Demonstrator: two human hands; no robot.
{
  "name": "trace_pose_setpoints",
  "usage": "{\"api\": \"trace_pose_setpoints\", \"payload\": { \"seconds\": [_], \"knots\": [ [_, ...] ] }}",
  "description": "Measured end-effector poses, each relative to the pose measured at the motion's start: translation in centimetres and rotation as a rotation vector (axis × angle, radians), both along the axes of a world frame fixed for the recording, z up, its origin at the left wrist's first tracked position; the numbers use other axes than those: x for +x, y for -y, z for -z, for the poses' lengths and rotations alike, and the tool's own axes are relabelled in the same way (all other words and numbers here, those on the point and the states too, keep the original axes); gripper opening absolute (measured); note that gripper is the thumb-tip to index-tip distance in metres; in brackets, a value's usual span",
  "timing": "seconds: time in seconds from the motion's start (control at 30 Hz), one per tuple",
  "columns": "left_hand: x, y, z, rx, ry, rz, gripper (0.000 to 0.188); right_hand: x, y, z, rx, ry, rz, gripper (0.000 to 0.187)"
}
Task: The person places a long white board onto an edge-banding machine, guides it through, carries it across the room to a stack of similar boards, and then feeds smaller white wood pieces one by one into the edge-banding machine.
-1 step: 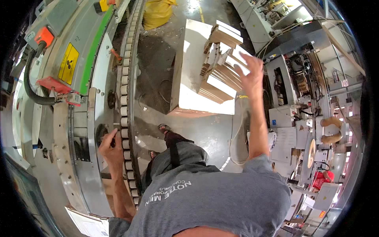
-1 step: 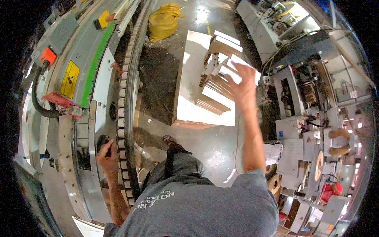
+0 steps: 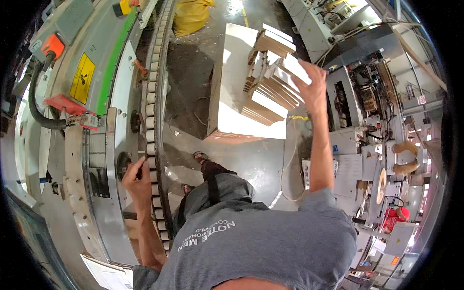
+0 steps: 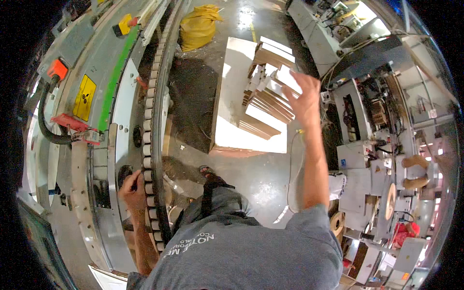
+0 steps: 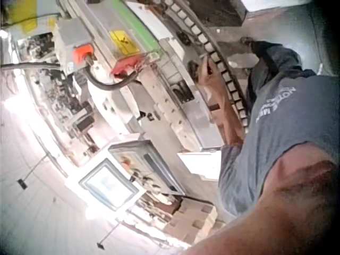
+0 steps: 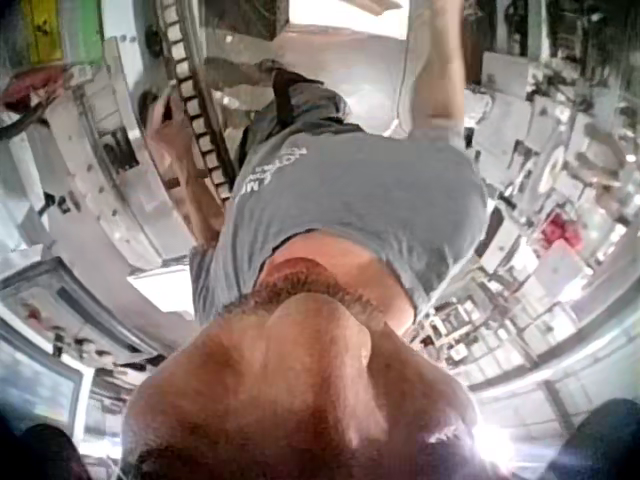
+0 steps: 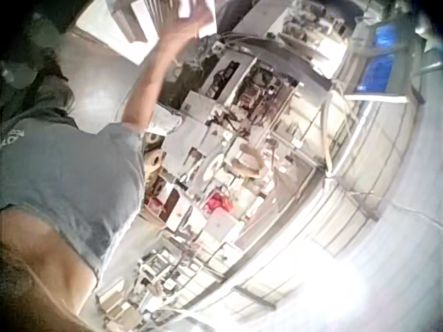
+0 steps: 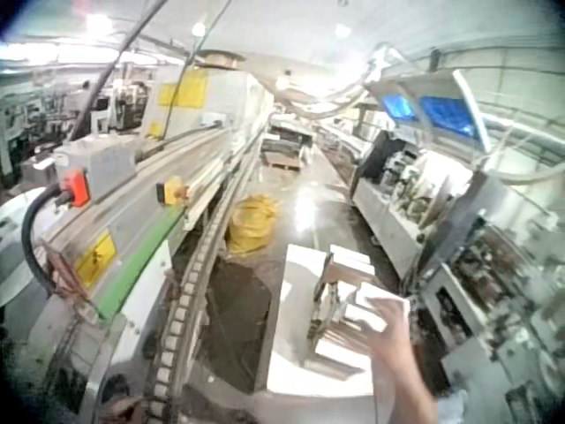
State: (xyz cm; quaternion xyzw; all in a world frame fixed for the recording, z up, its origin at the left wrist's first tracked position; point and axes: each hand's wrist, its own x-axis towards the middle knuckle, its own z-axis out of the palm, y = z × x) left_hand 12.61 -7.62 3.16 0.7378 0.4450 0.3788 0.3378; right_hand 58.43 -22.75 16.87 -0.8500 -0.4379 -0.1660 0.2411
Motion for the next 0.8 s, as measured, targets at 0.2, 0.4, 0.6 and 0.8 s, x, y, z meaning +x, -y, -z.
{"api": "trace_pose_setpoints", "payload": {
  "seconds": [0.2,0.4,0.6,0.8],
  "knots": [
    [1.7,0.7,0.8,0.007,0.028,0.063,0.016,7.6,2.5,0.6,-0.2,0.072,-0.079,0.04],
    [3.1,0.3,1.3,0.064,0.014,0.055,0.016,8.3,2.1,2.1,-0.25,0.152,-0.124,0.037],
    [3.9,0.0,1.5,0.017,0.027,0.051,0.016,7.5,1.7,0.6,-0.377,0.124,-0.084,0.039],
    [3.6,0.5,-0.3,0.038,-0.001,-0.003,0.019,5.1,-0.7,-3.2,-0.326,-0.016,-0.071,0.034]
  ]
}}
